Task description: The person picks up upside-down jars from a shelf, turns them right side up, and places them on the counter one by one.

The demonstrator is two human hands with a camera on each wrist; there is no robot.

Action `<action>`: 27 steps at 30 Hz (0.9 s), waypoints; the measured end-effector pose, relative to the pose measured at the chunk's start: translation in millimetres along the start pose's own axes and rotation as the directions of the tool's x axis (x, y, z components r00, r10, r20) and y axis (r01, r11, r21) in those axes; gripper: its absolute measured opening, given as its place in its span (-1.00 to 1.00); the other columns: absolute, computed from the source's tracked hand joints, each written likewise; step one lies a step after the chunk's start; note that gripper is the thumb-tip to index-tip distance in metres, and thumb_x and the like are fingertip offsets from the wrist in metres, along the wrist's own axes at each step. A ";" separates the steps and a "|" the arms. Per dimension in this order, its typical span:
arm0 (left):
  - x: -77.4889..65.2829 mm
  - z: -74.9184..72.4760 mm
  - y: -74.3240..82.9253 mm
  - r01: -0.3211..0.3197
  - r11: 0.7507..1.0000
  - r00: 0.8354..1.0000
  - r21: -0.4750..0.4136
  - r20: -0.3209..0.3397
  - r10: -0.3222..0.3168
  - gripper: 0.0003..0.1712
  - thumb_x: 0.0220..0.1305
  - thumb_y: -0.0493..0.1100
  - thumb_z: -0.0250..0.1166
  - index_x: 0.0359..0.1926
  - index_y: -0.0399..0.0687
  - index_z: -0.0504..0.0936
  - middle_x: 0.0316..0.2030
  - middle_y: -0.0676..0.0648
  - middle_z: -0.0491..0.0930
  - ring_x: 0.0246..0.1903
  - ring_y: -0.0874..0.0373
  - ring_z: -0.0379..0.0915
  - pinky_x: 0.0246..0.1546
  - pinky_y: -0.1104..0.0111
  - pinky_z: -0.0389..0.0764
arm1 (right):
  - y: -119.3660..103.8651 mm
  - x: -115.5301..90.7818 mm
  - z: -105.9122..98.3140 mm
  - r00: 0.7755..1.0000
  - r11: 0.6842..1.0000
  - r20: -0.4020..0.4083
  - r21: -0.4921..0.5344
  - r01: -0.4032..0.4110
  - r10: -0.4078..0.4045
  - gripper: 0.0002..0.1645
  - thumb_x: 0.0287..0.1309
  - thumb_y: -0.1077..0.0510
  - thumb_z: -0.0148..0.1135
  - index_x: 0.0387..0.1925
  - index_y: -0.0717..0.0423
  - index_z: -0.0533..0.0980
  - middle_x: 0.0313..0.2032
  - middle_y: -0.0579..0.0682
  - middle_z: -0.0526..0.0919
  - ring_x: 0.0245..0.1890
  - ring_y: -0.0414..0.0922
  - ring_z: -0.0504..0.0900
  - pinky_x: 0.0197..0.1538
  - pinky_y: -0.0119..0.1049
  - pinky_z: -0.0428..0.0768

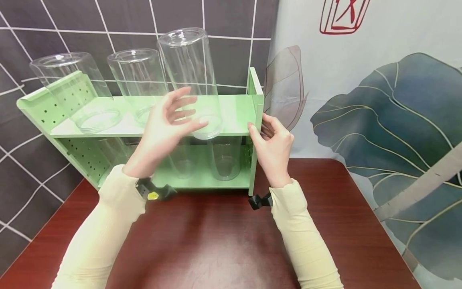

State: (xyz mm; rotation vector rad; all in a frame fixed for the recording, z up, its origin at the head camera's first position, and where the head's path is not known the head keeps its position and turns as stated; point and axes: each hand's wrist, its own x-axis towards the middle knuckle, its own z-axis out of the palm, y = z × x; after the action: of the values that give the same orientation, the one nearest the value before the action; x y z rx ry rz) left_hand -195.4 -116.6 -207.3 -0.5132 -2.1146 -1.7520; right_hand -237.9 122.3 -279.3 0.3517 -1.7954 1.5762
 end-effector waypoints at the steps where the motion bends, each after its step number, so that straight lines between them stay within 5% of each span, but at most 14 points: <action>1: -3.5 0.0 -0.3 -0.004 1.000 1.000 -0.007 -0.001 0.004 -0.12 0.08 -0.12 0.61 0.41 0.06 0.42 0.20 0.04 0.56 0.13 0.07 0.53 0.18 0.30 0.52 | 0.1 0.0 -0.2 1.000 1.000 -0.001 0.001 -0.002 0.002 -0.63 0.13 0.20 0.53 -0.03 0.27 0.69 -0.18 0.17 0.77 -0.16 -0.11 0.76 -0.06 -0.32 0.70; 15: -60.5 6.5 -29.3 -0.156 0.982 0.986 -0.109 0.038 0.161 -0.05 -0.02 -0.40 0.61 0.41 -0.02 0.43 0.21 -0.08 0.57 0.15 -0.07 0.53 0.15 0.20 0.58 | 1.3 -0.8 -1.6 1.000 1.000 -0.004 0.004 -0.008 0.008 -0.61 0.12 0.22 0.53 -0.02 0.28 0.68 -0.16 0.17 0.76 -0.14 -0.11 0.76 -0.04 -0.30 0.70; 23: -98.2 7.6 -60.8 -0.121 0.991 0.990 -0.055 0.060 0.124 -0.11 -0.07 -0.39 0.65 0.32 0.01 0.50 0.22 -0.06 0.57 0.18 -0.04 0.52 0.16 0.17 0.57 | -14.5 -5.0 2.1 0.999 0.997 0.025 -0.071 0.038 -0.036 -0.64 0.19 0.29 0.45 0.00 0.37 0.65 -0.15 0.22 0.75 -0.12 -0.03 0.76 -0.03 -0.32 0.69; 27: -113.8 16.1 -83.1 -0.064 0.998 0.992 -0.023 0.108 0.066 -0.21 -0.05 -0.30 0.66 0.23 0.05 0.53 0.22 0.08 0.55 0.17 0.07 0.51 0.17 0.16 0.57 | -1.6 -3.0 -6.1 0.995 0.996 0.093 -0.080 0.038 -0.030 -0.59 0.24 0.22 0.44 0.10 0.25 0.64 -0.06 0.13 0.75 -0.04 -0.06 0.73 0.00 -0.35 0.68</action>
State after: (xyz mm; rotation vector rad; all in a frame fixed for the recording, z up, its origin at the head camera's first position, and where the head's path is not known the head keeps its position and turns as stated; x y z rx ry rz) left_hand -136.6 -121.3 -336.3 -0.6889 -2.1299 -1.7464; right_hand -232.7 126.9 -280.0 0.4199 -1.9072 1.4797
